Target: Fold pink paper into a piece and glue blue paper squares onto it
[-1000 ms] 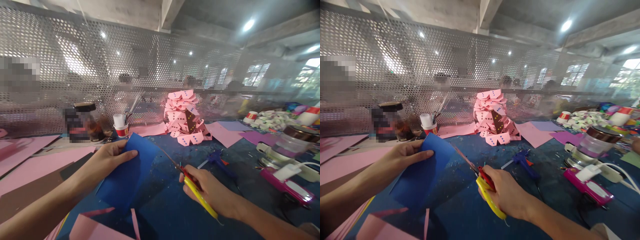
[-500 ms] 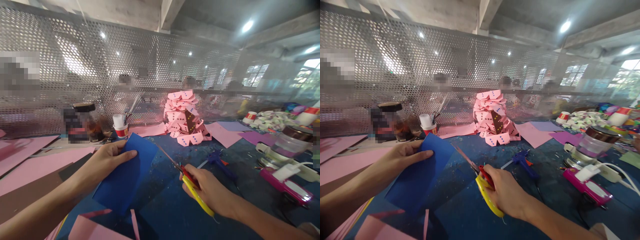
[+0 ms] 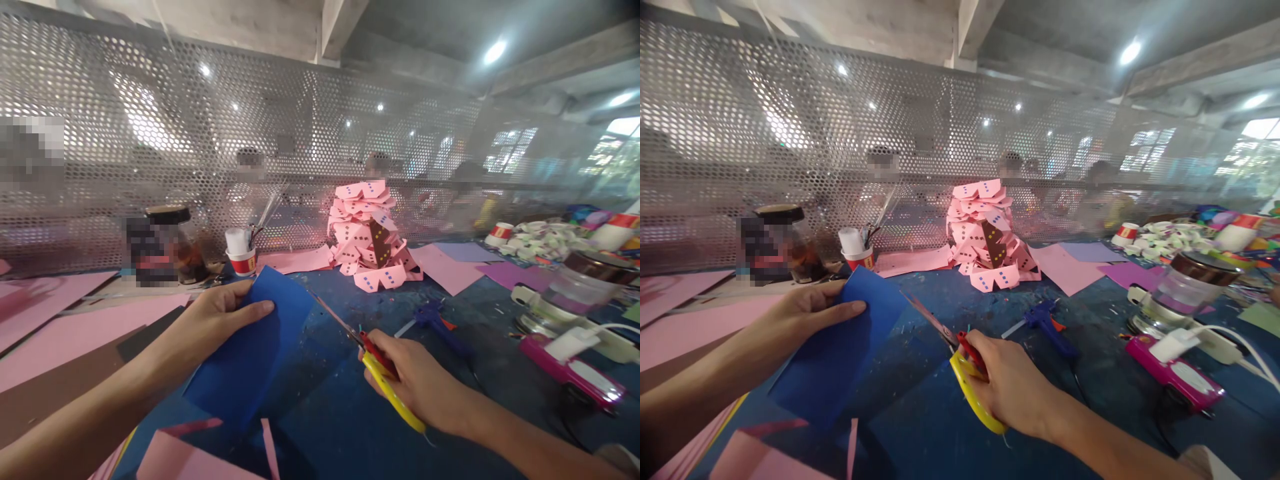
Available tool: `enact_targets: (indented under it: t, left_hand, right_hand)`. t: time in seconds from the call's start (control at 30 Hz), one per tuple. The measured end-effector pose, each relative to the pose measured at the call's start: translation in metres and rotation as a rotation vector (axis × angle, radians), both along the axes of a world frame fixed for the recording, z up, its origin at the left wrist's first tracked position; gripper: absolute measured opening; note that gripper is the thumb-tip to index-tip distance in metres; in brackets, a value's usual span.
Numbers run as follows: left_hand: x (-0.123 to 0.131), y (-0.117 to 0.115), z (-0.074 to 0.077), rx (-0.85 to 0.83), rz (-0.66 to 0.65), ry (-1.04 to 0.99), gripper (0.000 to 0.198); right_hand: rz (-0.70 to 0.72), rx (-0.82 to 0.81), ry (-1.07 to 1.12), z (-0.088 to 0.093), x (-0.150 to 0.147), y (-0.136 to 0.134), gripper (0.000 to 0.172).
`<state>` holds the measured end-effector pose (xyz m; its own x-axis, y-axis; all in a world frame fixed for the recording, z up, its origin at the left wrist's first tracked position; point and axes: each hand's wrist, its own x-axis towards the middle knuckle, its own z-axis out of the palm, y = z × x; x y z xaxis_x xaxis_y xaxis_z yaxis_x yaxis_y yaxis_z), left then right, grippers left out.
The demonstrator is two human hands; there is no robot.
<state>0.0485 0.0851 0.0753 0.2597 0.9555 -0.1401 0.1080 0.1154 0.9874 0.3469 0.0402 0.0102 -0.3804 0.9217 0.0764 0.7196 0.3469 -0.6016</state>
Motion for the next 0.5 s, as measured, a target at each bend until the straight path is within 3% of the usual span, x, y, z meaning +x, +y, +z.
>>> enact_targets:
  t: [0.3,0.5]
  left_hand:
    - [0.0008,-0.0004,-0.0003,-0.007,-0.007,0.03,0.033]
    - [-0.0075,0.0022,-0.0013,0.016,0.058,0.025,0.052]
  right_hand:
    - [0.014,0.012,-0.009,0.0018,-0.0021,-0.0005,0.015]
    - [0.007,0.024,0.024,-0.0013,-0.0013,0.001,0.013]
